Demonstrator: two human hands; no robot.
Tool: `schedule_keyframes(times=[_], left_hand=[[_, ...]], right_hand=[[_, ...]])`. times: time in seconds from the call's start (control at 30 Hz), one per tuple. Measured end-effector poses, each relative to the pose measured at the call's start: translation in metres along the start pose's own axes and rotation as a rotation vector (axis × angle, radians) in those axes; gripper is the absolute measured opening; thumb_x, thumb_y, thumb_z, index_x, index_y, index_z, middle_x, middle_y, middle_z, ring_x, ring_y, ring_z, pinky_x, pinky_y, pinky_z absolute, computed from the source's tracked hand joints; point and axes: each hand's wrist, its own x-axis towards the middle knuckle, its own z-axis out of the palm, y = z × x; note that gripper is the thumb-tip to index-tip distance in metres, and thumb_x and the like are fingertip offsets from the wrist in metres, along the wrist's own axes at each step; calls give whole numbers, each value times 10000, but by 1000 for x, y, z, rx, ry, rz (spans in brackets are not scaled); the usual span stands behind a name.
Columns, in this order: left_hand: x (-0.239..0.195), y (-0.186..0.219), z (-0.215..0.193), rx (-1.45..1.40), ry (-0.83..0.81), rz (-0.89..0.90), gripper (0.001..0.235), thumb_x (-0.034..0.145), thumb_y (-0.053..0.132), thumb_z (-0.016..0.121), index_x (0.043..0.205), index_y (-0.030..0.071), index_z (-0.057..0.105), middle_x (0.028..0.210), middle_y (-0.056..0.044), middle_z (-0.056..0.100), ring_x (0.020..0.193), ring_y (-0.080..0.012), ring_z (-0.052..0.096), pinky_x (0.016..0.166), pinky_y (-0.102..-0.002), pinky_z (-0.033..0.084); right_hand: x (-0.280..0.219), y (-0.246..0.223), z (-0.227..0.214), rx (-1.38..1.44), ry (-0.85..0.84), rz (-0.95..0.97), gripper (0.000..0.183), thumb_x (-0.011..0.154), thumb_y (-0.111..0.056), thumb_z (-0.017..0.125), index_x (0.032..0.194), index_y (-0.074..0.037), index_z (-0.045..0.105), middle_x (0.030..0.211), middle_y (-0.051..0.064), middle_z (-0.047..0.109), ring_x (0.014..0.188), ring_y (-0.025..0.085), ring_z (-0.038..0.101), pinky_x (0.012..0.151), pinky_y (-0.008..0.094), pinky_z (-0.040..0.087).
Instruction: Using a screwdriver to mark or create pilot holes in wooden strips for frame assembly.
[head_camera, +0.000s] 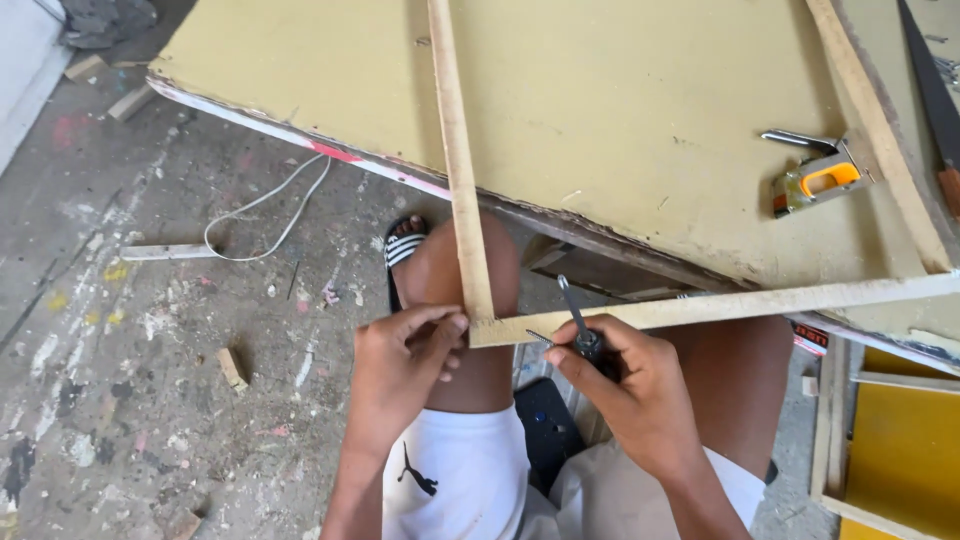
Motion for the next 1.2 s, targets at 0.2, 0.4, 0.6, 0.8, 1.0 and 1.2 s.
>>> schedule_keyframes(times=[0.2,0.4,0.6,0.8,1.0,1.2], left_hand=[[-33,-8,13,-178,54,-190,261,939,176,674,798,-13,784,677,-123,813,515,-190,774,502,-280,676],[-55,-9,34,-301,25,-361,298,926,218,664,854,-29,816,863,-123,894,537,-152,726,392,-299,640],[-41,15,33,-150,48,-306,224,919,172,657,852,53,835,768,-36,862,598,-62,727,506,-263,707],[-37,1,29,19,-7,-209,274,932,202,696,685,95,742,434,-4,555,387,-53,528,471,-220,467],[-34,-3,28,-35,-11,-160,262,954,166,672,729,79,774,445,-17,608,378,-59,564,482,-199,442],[-33,-9,29,-63,-14,-174,241,952,178,677,788,48,796,529,-39,681,370,-98,597,395,-211,412]], right_hand=[[-34,25,54,320,99,-21,153,773,-1,845,887,-80,779,827,67,843,704,112,758,612,212,619],[-44,43,95,411,200,1,117,812,38,822,889,-39,780,807,20,755,738,56,640,655,208,526],[-50,38,97,352,216,130,180,879,-69,741,1054,-48,779,851,10,740,756,71,607,668,227,551],[-86,50,98,337,150,285,232,916,-137,664,1086,-12,761,544,74,636,471,125,560,467,282,482],[-98,54,97,251,110,258,218,889,-150,669,1062,-66,772,433,26,590,340,93,478,405,238,440],[-112,53,99,297,26,349,283,880,-135,664,1113,-57,803,543,59,717,277,99,511,288,241,433]])
